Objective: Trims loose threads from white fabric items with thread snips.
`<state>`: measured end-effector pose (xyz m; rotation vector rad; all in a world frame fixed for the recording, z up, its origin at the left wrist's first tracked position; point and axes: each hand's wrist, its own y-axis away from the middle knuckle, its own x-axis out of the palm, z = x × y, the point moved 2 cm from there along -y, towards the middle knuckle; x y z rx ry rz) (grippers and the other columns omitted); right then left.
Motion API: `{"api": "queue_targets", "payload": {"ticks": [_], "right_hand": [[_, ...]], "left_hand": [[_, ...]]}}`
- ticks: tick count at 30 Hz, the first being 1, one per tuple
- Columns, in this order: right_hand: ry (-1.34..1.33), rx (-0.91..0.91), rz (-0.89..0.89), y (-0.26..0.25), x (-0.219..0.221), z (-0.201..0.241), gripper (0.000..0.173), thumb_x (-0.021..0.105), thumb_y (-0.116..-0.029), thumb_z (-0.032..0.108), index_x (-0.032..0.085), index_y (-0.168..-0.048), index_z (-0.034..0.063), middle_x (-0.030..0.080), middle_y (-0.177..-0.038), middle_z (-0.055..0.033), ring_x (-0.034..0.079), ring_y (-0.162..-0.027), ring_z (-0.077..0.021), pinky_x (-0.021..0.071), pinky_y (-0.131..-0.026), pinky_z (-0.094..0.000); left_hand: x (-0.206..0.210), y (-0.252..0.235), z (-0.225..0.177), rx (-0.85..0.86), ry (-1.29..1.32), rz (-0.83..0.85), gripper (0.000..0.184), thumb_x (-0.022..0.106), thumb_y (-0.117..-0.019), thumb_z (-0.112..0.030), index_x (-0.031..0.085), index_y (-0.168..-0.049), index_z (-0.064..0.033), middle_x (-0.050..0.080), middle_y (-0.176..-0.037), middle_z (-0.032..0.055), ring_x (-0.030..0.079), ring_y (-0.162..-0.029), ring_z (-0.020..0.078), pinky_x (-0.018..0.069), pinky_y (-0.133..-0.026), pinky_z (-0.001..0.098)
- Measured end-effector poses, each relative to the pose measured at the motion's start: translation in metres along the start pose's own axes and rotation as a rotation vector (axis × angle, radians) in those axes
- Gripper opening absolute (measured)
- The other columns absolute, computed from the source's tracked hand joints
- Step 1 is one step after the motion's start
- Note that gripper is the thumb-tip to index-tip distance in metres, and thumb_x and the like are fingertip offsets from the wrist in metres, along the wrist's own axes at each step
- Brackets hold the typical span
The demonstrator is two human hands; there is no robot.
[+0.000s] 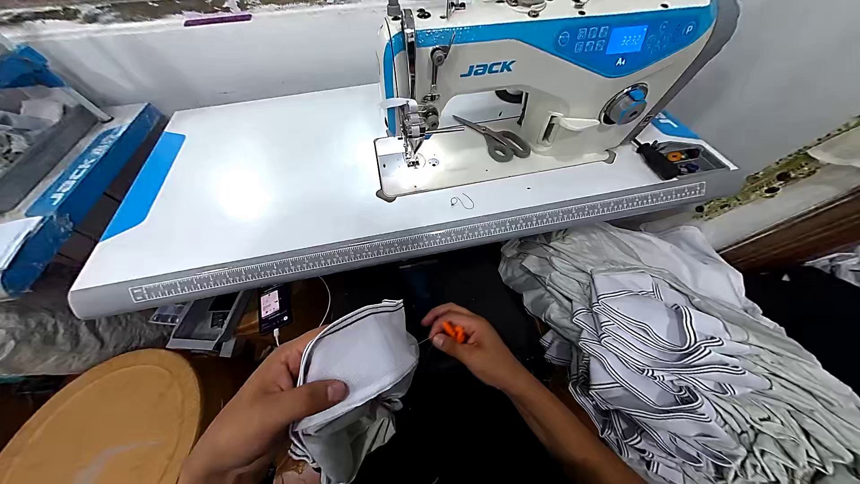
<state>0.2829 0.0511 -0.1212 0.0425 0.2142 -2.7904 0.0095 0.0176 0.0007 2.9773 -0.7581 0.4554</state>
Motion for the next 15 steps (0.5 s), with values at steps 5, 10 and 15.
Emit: {"api": "queue_targets", "payload": {"ticks": [5, 10, 15], "right_hand": [[-0.794, 0.029, -0.073, -0.002, -0.006, 0.031, 0.009, 0.065, -0.0976, 0.018, 0.072, -0.097, 0.0148, 0.068, -0.122, -0.0057, 0.068, -0.093, -0.0116, 0.0576, -0.079, -0.0268], [-0.119, -0.257, -0.103, 0.001, -0.028, 0.051, 0.014, 0.054, -0.1043, 0.019, 0.062, -0.097, 0.0111, 0.064, -0.106, 0.0002, 0.059, -0.080, -0.0020, 0.0507, -0.069, -0.0186], [0.920, 0.018, -0.421, 0.007, -0.173, -0.018, 0.022, 0.058, -0.0973, 0.003, 0.065, -0.115, -0.0082, 0.065, -0.118, -0.0264, 0.065, -0.110, -0.0400, 0.0533, -0.094, -0.0604]], "left_hand": [[0.001, -0.007, 0.003, 0.012, 0.014, -0.041, 0.032, 0.075, -0.0872, -0.014, 0.075, -0.118, -0.0207, 0.078, -0.105, -0.0010, 0.074, -0.093, 0.0055, 0.0617, -0.083, 0.0236], [-0.002, -0.007, 0.000, 0.000, -0.014, -0.106, 0.029, 0.075, -0.0859, -0.015, 0.076, -0.114, -0.0216, 0.078, -0.101, -0.0021, 0.074, -0.088, 0.0041, 0.0619, -0.079, 0.0225], [-0.005, -0.001, -0.001, 0.021, -0.065, 0.031, 0.026, 0.073, -0.0900, -0.018, 0.076, -0.114, -0.0281, 0.078, -0.102, -0.0094, 0.072, -0.089, -0.0013, 0.0609, -0.079, 0.0193]]}}
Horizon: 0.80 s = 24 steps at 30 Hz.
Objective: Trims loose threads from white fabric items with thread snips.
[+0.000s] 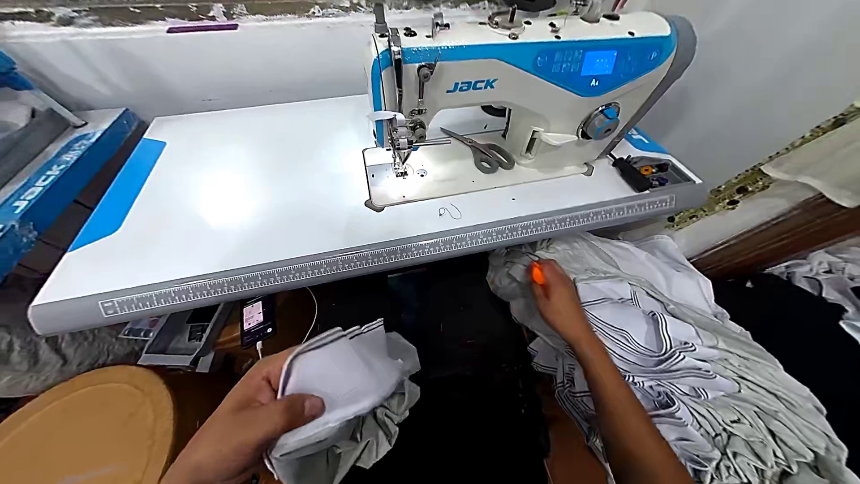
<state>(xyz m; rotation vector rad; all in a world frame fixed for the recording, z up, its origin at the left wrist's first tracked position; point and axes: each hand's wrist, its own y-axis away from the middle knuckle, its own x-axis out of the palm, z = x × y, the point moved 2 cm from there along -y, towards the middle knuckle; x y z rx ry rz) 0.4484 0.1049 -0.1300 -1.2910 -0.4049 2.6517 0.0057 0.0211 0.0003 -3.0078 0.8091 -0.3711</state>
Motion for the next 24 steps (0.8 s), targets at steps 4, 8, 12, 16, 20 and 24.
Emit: {"api": "queue_targets", "payload": {"ticks": [4, 8, 12, 16, 20, 24], "right_hand": [[-0.342, 0.066, 0.096, 0.002, -0.012, 0.036, 0.021, 0.064, -0.0967, 0.013, 0.069, -0.116, 0.0077, 0.071, -0.112, -0.0072, 0.065, -0.080, -0.0186, 0.0551, -0.068, -0.0410], [-0.963, -0.303, 0.591, 0.009, -0.002, 0.157, 0.070, 0.087, -0.0797, 0.038, 0.059, -0.141, 0.0227, 0.067, -0.124, 0.0078, 0.055, -0.072, 0.0065, 0.0473, -0.060, -0.0123], [-0.504, -0.570, 0.649, 0.016, 0.017, 0.192, 0.056, 0.088, -0.0773, 0.036, 0.069, -0.123, 0.0115, 0.072, -0.102, 0.0025, 0.065, -0.085, -0.0049, 0.0578, -0.073, -0.0284], [-0.184, -0.633, 0.148, 0.034, 0.016, 0.188, 0.007, 0.072, -0.0889, 0.021, 0.072, -0.091, 0.0141, 0.067, -0.081, 0.0026, 0.065, -0.071, -0.0098, 0.0544, -0.057, -0.0295], [-0.029, -0.723, -0.226, 0.072, -0.001, 0.201, 0.013, 0.055, -0.1040, 0.024, 0.065, -0.102, 0.0154, 0.069, -0.086, -0.0046, 0.064, -0.069, -0.0193, 0.0503, -0.057, -0.0329], [-0.139, -0.687, -0.218, 0.089, 0.005, 0.204, 0.023, 0.054, -0.1035, 0.023, 0.065, -0.122, 0.0159, 0.067, -0.090, -0.0056, 0.063, -0.075, -0.0172, 0.0525, -0.063, -0.0291]], "left_hand": [[0.011, -0.020, 0.010, -0.039, -0.222, 0.178, 0.026, 0.073, -0.0918, -0.023, 0.070, -0.118, -0.0210, 0.075, -0.102, -0.0085, 0.070, -0.090, -0.0003, 0.0601, -0.079, 0.0213], [0.036, -0.041, 0.005, -0.038, -0.644, 0.286, 0.016, 0.068, -0.0951, -0.022, 0.070, -0.108, -0.0130, 0.070, -0.085, -0.0068, 0.063, -0.073, -0.0020, 0.0548, -0.064, 0.0193], [0.038, -0.032, -0.001, 0.136, -0.969, 0.199, 0.017, 0.067, -0.0964, -0.030, 0.073, -0.108, -0.0190, 0.071, -0.087, -0.0106, 0.064, -0.075, -0.0035, 0.0556, -0.065, 0.0182], [0.036, -0.012, 0.020, 0.284, -1.285, -0.042, 0.018, 0.067, -0.0931, -0.030, 0.070, -0.103, -0.0156, 0.069, -0.090, -0.0025, 0.067, -0.077, 0.0094, 0.0595, -0.065, 0.0303], [0.046, 0.006, 0.034, 0.641, -1.427, -0.297, 0.013, 0.053, -0.0999, -0.014, 0.059, -0.089, -0.0104, 0.060, -0.078, 0.0071, 0.061, -0.071, 0.0222, 0.0510, -0.059, 0.0354], [0.051, 0.020, 0.029, 0.932, -1.455, -0.360, 0.014, 0.047, -0.1054, -0.015, 0.053, -0.093, -0.0117, 0.058, -0.081, 0.0063, 0.060, -0.078, 0.0220, 0.0524, -0.072, 0.0337]]}}
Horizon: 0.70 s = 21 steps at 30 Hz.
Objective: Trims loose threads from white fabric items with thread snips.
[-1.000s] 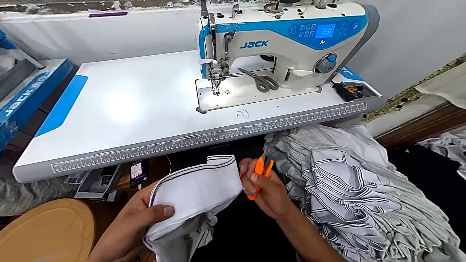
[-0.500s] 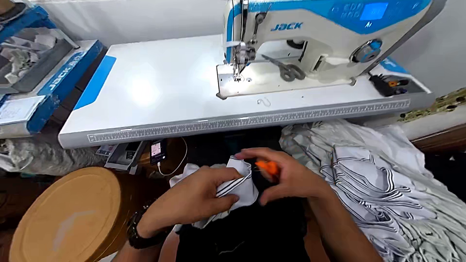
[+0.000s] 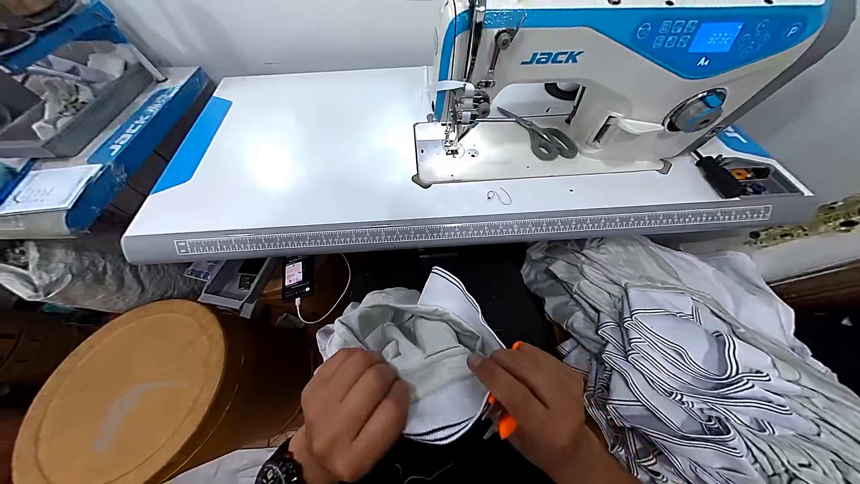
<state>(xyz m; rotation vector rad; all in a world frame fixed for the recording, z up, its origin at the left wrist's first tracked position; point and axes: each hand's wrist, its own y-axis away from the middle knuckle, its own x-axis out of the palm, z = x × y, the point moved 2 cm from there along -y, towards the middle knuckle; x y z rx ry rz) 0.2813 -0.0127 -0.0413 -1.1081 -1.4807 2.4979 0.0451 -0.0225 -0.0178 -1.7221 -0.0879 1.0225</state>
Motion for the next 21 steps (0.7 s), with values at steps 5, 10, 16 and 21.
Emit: {"api": "queue_targets", "payload": {"ticks": [5, 10, 16, 21], "right_hand": [[-0.011, 0.029, 0.028, 0.005, 0.008, 0.000, 0.020, 0.057, -0.1032, 0.024, 0.068, -0.118, 0.0158, 0.071, -0.113, -0.0092, 0.069, -0.087, -0.0165, 0.0570, -0.068, -0.0270], [-0.137, 0.001, 0.031, 0.003, -0.007, 0.003, 0.020, 0.058, -0.1029, 0.031, 0.065, -0.114, 0.0166, 0.069, -0.108, -0.0045, 0.066, -0.088, -0.0144, 0.0543, -0.071, -0.0246], [-1.654, 0.471, 0.364, -0.023, -0.043, 0.028, 0.046, 0.043, -0.1050, 0.050, 0.060, -0.132, 0.0169, 0.066, -0.110, -0.0011, 0.064, -0.093, -0.0107, 0.0536, -0.078, -0.0260], [-2.019, 0.838, 0.736, -0.013, -0.008, 0.038, 0.045, 0.038, -0.1106, 0.044, 0.055, -0.133, 0.0087, 0.071, -0.100, -0.0097, 0.072, -0.082, -0.0177, 0.0624, -0.068, -0.0312]], "left_hand": [[-0.001, 0.003, -0.005, 0.099, -0.022, 0.028, 0.013, 0.046, -0.1048, -0.011, 0.054, -0.094, -0.0109, 0.055, -0.078, 0.0055, 0.056, -0.071, 0.0214, 0.0480, -0.066, 0.0332], [-0.001, 0.009, -0.005, 0.116, 0.007, 0.018, 0.011, 0.047, -0.1052, -0.012, 0.056, -0.099, -0.0108, 0.054, -0.076, 0.0047, 0.053, -0.069, 0.0204, 0.0467, -0.066, 0.0324], [-0.009, 0.007, -0.002, 0.169, -0.005, 0.030, 0.014, 0.047, -0.1036, -0.010, 0.053, -0.091, -0.0107, 0.050, -0.075, 0.0043, 0.050, -0.069, 0.0199, 0.0459, -0.067, 0.0319], [-0.014, 0.004, -0.005, 0.180, -0.028, 0.053, 0.015, 0.050, -0.1019, -0.008, 0.052, -0.087, -0.0100, 0.049, -0.073, 0.0046, 0.049, -0.068, 0.0203, 0.0445, -0.066, 0.0321]]}}
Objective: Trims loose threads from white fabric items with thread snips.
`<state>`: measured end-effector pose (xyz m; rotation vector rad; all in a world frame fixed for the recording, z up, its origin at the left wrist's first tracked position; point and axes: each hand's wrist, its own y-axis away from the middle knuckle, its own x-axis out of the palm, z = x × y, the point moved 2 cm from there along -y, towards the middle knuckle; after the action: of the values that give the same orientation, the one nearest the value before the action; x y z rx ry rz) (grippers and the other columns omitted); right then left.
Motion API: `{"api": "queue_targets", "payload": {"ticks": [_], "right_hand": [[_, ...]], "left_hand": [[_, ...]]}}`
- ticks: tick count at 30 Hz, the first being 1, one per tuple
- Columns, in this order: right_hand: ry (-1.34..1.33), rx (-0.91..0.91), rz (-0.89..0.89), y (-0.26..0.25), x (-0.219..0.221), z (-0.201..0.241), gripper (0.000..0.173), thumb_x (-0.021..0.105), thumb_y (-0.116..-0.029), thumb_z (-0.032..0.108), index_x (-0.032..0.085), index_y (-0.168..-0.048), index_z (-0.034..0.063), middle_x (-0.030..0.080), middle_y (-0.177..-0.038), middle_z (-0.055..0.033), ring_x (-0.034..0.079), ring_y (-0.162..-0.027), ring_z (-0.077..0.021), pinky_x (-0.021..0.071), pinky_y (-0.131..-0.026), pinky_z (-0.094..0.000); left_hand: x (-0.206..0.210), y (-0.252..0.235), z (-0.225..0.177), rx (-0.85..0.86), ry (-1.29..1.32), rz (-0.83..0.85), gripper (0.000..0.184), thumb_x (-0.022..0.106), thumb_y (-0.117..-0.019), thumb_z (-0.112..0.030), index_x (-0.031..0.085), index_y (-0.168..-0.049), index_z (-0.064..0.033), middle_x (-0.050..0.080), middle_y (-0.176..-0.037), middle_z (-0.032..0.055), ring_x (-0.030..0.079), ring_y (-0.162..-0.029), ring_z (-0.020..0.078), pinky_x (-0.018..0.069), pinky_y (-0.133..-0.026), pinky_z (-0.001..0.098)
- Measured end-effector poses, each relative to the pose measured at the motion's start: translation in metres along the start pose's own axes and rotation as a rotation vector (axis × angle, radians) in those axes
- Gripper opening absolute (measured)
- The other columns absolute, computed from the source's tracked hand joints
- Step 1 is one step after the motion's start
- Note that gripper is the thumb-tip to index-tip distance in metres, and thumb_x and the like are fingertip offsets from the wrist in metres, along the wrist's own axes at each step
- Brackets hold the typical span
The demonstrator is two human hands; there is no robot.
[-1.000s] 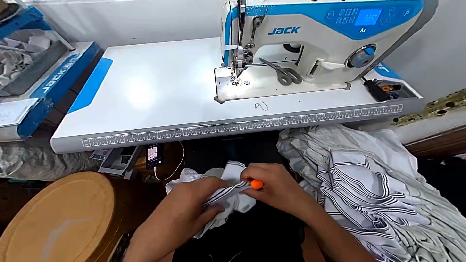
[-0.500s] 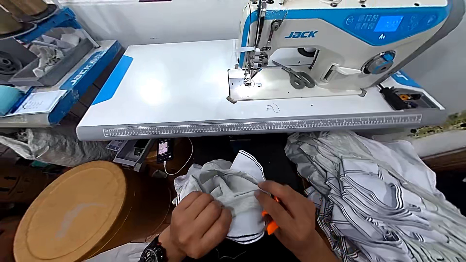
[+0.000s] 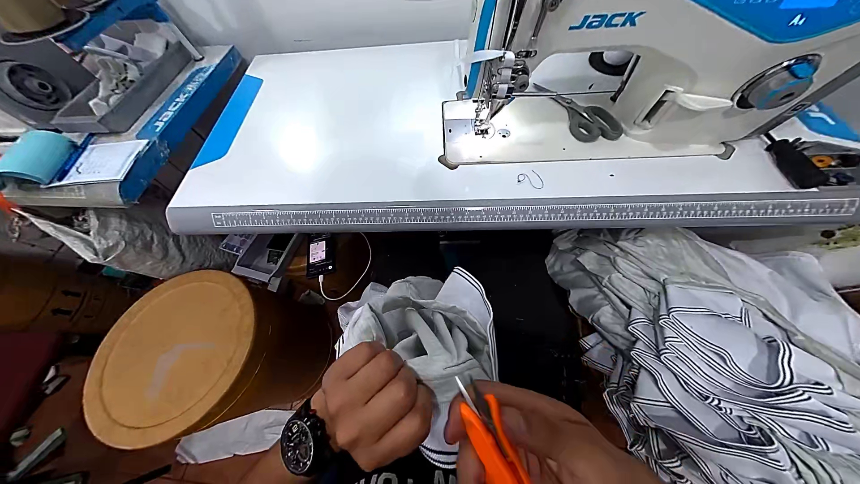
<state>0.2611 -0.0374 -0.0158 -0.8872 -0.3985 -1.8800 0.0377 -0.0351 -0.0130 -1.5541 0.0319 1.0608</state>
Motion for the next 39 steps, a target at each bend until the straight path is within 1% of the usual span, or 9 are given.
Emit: {"api": "queue_targets", "payload": {"ticks": [3, 19, 21, 24, 27, 29, 31, 35, 39], "right_hand": [[-0.132, 0.056, -0.008, -0.002, -0.007, -0.009, 0.046, 0.038, -0.1104, 0.045, 0.057, -0.132, 0.0088, 0.074, -0.100, -0.0131, 0.074, -0.078, -0.0177, 0.0620, -0.064, -0.0288], [-0.282, 0.139, -0.001, -0.002, -0.012, -0.002, 0.049, 0.034, -0.1108, 0.042, 0.060, -0.130, 0.0056, 0.073, -0.093, -0.0116, 0.071, -0.068, -0.0131, 0.0583, -0.055, -0.0240], [-0.298, 0.081, 0.002, -0.003, -0.013, -0.001, 0.047, 0.036, -0.1099, 0.043, 0.060, -0.129, 0.0069, 0.073, -0.095, -0.0113, 0.072, -0.072, -0.0145, 0.0594, -0.058, -0.0253], [-0.251, -0.184, -0.009, 0.000, -0.013, 0.005, 0.039, 0.049, -0.1040, 0.042, 0.062, -0.127, 0.0127, 0.071, -0.103, -0.0103, 0.072, -0.084, -0.0191, 0.0610, -0.070, -0.0324], [0.131, -0.399, -0.146, 0.005, -0.014, 0.014, 0.030, 0.056, -0.1040, 0.034, 0.060, -0.125, 0.0125, 0.066, -0.100, -0.0039, 0.067, -0.083, -0.0114, 0.0570, -0.070, -0.0258], [0.813, -0.529, -0.412, 0.003, -0.013, 0.020, 0.022, 0.063, -0.1014, 0.022, 0.061, -0.119, 0.0095, 0.065, -0.102, 0.0011, 0.059, -0.080, 0.0002, 0.0493, -0.066, -0.0136], [1.336, -0.576, -0.576, -0.005, -0.015, 0.024, 0.024, 0.071, -0.0939, 0.026, 0.071, -0.115, 0.0142, 0.066, -0.113, 0.0020, 0.058, -0.083, 0.0018, 0.0496, -0.066, -0.0124], [1.377, -0.505, -0.460, -0.019, -0.021, 0.027, 0.013, 0.071, -0.0940, 0.020, 0.076, -0.105, 0.0142, 0.067, -0.120, 0.0005, 0.062, -0.083, 0.0020, 0.0534, -0.065, -0.0124], [1.594, -0.444, -0.399, -0.020, -0.025, 0.029, 0.010, 0.064, -0.0965, 0.020, 0.072, -0.098, 0.0145, 0.068, -0.120, 0.0028, 0.063, -0.098, -0.0047, 0.0546, -0.080, -0.0219]], "left_hand": [[-0.004, 0.000, -0.001, 0.014, -0.017, 0.027, 0.015, 0.050, -0.1017, -0.007, 0.053, -0.088, -0.0096, 0.049, -0.074, 0.0047, 0.048, -0.069, 0.0203, 0.0436, -0.067, 0.0323], [-0.006, -0.002, -0.002, 0.046, -0.040, 0.054, 0.015, 0.050, -0.1012, -0.005, 0.052, -0.087, -0.0096, 0.048, -0.074, 0.0046, 0.047, -0.068, 0.0203, 0.0411, -0.065, 0.0323], [-0.006, -0.003, -0.002, 0.041, -0.041, 0.052, 0.016, 0.050, -0.1012, -0.005, 0.051, -0.086, -0.0097, 0.047, -0.073, 0.0046, 0.046, -0.068, 0.0203, 0.0412, -0.065, 0.0325], [-0.006, -0.003, 0.000, 0.040, -0.042, 0.056, 0.016, 0.048, -0.1021, -0.006, 0.051, -0.087, -0.0099, 0.047, -0.074, 0.0046, 0.047, -0.069, 0.0203, 0.0413, -0.066, 0.0326], [-0.006, -0.002, 0.000, 0.038, -0.042, 0.052, 0.015, 0.048, -0.1024, -0.006, 0.051, -0.088, -0.0099, 0.047, -0.075, 0.0046, 0.047, -0.069, 0.0203, 0.0416, -0.066, 0.0324], [-0.005, -0.003, -0.001, 0.033, -0.039, 0.055, 0.015, 0.048, -0.1028, -0.006, 0.051, -0.088, -0.0104, 0.048, -0.076, 0.0048, 0.048, -0.070, 0.0205, 0.0422, -0.067, 0.0323], [-0.003, -0.004, -0.002, 0.038, -0.023, 0.051, 0.015, 0.049, -0.1025, -0.006, 0.051, -0.088, -0.0102, 0.048, -0.076, 0.0052, 0.048, -0.070, 0.0207, 0.0422, -0.066, 0.0326], [0.000, -0.006, -0.004, 0.053, -0.002, 0.048, 0.015, 0.050, -0.1018, -0.005, 0.052, -0.088, -0.0097, 0.049, -0.076, 0.0054, 0.048, -0.069, 0.0210, 0.0418, -0.065, 0.0330], [0.005, -0.003, -0.004, 0.072, -0.008, 0.032, 0.014, 0.052, -0.1003, -0.004, 0.054, -0.087, -0.0082, 0.050, -0.073, 0.0056, 0.047, -0.066, 0.0207, 0.0405, -0.062, 0.0334]]}}
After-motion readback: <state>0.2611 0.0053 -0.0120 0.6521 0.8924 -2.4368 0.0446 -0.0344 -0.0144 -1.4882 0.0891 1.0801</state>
